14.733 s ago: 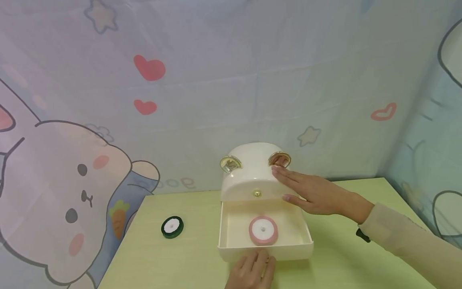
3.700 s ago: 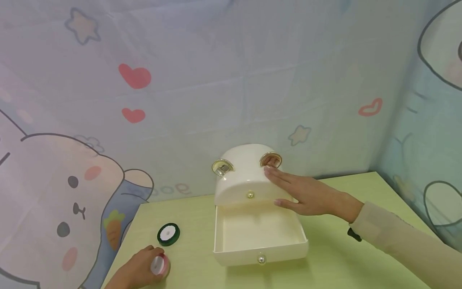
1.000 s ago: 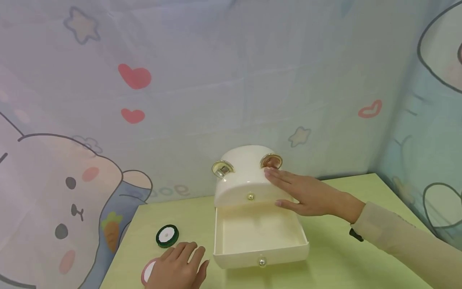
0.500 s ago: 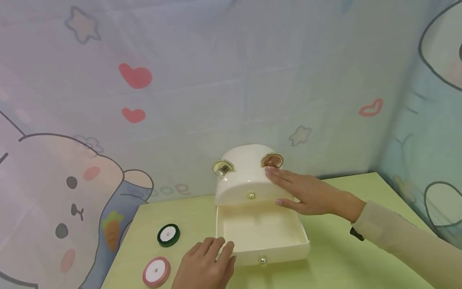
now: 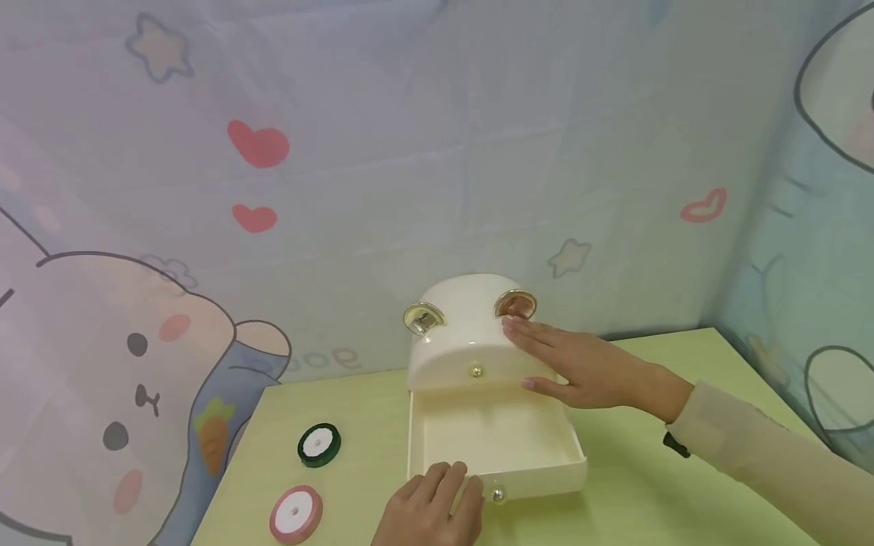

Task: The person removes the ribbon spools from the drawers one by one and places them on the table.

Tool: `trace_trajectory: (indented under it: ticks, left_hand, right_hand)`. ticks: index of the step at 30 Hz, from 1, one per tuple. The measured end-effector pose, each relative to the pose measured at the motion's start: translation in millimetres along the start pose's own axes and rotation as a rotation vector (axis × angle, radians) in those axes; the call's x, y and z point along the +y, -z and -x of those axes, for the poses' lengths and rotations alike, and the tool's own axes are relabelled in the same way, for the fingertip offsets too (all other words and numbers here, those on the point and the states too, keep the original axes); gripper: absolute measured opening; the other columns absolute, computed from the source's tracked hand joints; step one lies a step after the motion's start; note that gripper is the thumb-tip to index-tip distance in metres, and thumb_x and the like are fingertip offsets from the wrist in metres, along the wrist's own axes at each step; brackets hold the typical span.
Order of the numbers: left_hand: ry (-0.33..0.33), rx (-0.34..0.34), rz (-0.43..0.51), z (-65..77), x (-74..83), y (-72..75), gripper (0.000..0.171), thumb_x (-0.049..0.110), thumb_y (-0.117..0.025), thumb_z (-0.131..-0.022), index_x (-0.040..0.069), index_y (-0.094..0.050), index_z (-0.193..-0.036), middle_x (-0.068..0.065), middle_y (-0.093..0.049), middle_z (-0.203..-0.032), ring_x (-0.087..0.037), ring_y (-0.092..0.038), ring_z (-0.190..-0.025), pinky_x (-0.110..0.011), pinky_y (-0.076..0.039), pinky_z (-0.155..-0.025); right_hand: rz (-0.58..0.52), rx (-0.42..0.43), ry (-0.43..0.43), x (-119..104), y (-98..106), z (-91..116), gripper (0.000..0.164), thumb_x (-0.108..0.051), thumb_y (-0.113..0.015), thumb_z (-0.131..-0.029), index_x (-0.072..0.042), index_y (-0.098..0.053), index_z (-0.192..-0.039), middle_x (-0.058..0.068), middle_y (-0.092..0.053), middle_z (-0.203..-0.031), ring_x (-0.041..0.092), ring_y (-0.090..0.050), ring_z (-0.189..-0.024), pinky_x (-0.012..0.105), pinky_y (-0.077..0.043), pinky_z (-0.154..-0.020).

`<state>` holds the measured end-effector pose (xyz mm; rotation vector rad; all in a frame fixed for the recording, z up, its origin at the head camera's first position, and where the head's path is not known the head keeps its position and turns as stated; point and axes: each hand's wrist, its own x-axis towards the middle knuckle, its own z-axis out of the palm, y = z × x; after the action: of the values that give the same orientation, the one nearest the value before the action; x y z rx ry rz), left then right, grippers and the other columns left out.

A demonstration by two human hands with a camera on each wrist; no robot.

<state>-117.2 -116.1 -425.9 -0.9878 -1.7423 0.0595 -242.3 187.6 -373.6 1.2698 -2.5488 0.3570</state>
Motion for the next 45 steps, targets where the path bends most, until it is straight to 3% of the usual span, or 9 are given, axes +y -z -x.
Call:
trace_trajectory:
  ticks: [7, 12, 17, 22, 28, 33, 45]
  left_hand:
    - [-0.031, 0.036, -0.009, 5.6, 15.0, -9.2, 0.027, 0.013, -0.051, -0.094, 0.013, -0.075, -0.084, -0.002, -0.077, -0.081, -0.013, -0.071, -0.066, -0.018, -0.053, -0.05]
    - [-0.017, 0.014, 0.02, 10.9, 21.4, -13.6, 0.024, 0.013, -0.053, -0.095, 0.01, -0.076, -0.088, -0.003, -0.076, -0.082, -0.014, -0.07, -0.068, -0.02, -0.054, -0.05]
    - [-0.017, -0.022, 0.059, 18.9, 29.9, -19.6, 0.039, 0.028, -0.045, -0.106, 0.008, -0.077, -0.096, -0.005, -0.076, -0.086, -0.017, -0.073, -0.074, -0.022, -0.057, -0.053]
    - [-0.026, -0.054, 0.074, 24.8, 36.0, -26.5, 0.049, 0.036, -0.039, -0.11, 0.008, -0.077, -0.098, -0.006, -0.075, -0.092, -0.017, -0.073, -0.08, -0.02, -0.057, -0.055]
    - [-0.04, -0.117, 0.06, 30.6, 37.9, -28.9, 0.069, 0.055, -0.025, -0.111, 0.009, -0.076, -0.101, -0.005, -0.075, -0.095, -0.018, -0.074, -0.087, -0.023, -0.06, -0.064]
    - [-0.026, -0.162, 0.087, 33.4, 40.4, -30.1, 0.071, 0.059, -0.026, -0.11, 0.009, -0.076, -0.104, -0.004, -0.075, -0.095, -0.017, -0.074, -0.088, -0.022, -0.061, -0.069]
    - [0.014, -0.118, 0.158, 34.5, 42.3, -34.6, 0.067, 0.056, -0.03, -0.11, 0.005, -0.072, -0.102, -0.004, -0.07, -0.094, -0.017, -0.071, -0.086, -0.023, -0.061, -0.068]
  right_hand:
    - [0.005, -0.001, 0.006, -1.1, 0.6, -0.2, 0.078, -0.042, -0.061, -0.105, -0.012, -0.024, -0.168, 0.006, -0.026, -0.175, 0.027, -0.037, -0.158, 0.046, -0.045, -0.119]
    - [0.012, 0.003, 0.006, 0.3, -0.7, 0.7, 0.079, -0.042, -0.061, -0.105, -0.012, -0.023, -0.168, 0.006, -0.026, -0.176, 0.027, -0.036, -0.158, 0.046, -0.045, -0.119]
    - [0.003, 0.004, 0.003, 0.1, -1.5, 1.4, 0.079, -0.042, -0.061, -0.105, -0.013, -0.023, -0.168, 0.006, -0.026, -0.176, 0.027, -0.036, -0.159, 0.046, -0.044, -0.12]
    - [0.008, 0.011, 0.008, -0.1, -1.7, 1.2, 0.079, -0.041, -0.062, -0.105, -0.013, -0.023, -0.168, 0.006, -0.026, -0.176, 0.027, -0.036, -0.159, 0.046, -0.044, -0.12]
    - [0.002, 0.02, 0.009, -0.3, -1.4, 1.3, 0.079, -0.041, -0.063, -0.104, -0.012, -0.025, -0.167, 0.006, -0.027, -0.175, 0.027, -0.037, -0.158, 0.045, -0.044, -0.119]
    - [-0.004, 0.02, 0.006, -1.2, -0.4, 1.3, 0.079, -0.041, -0.063, -0.104, -0.011, -0.025, -0.167, 0.007, -0.027, -0.175, 0.027, -0.036, -0.158, 0.045, -0.043, -0.12]
    - [0.0, 0.012, 0.004, -1.7, -0.7, 0.7, 0.078, -0.041, -0.061, -0.105, -0.012, -0.025, -0.167, 0.007, -0.027, -0.175, 0.028, -0.037, -0.158, 0.046, -0.046, -0.118]
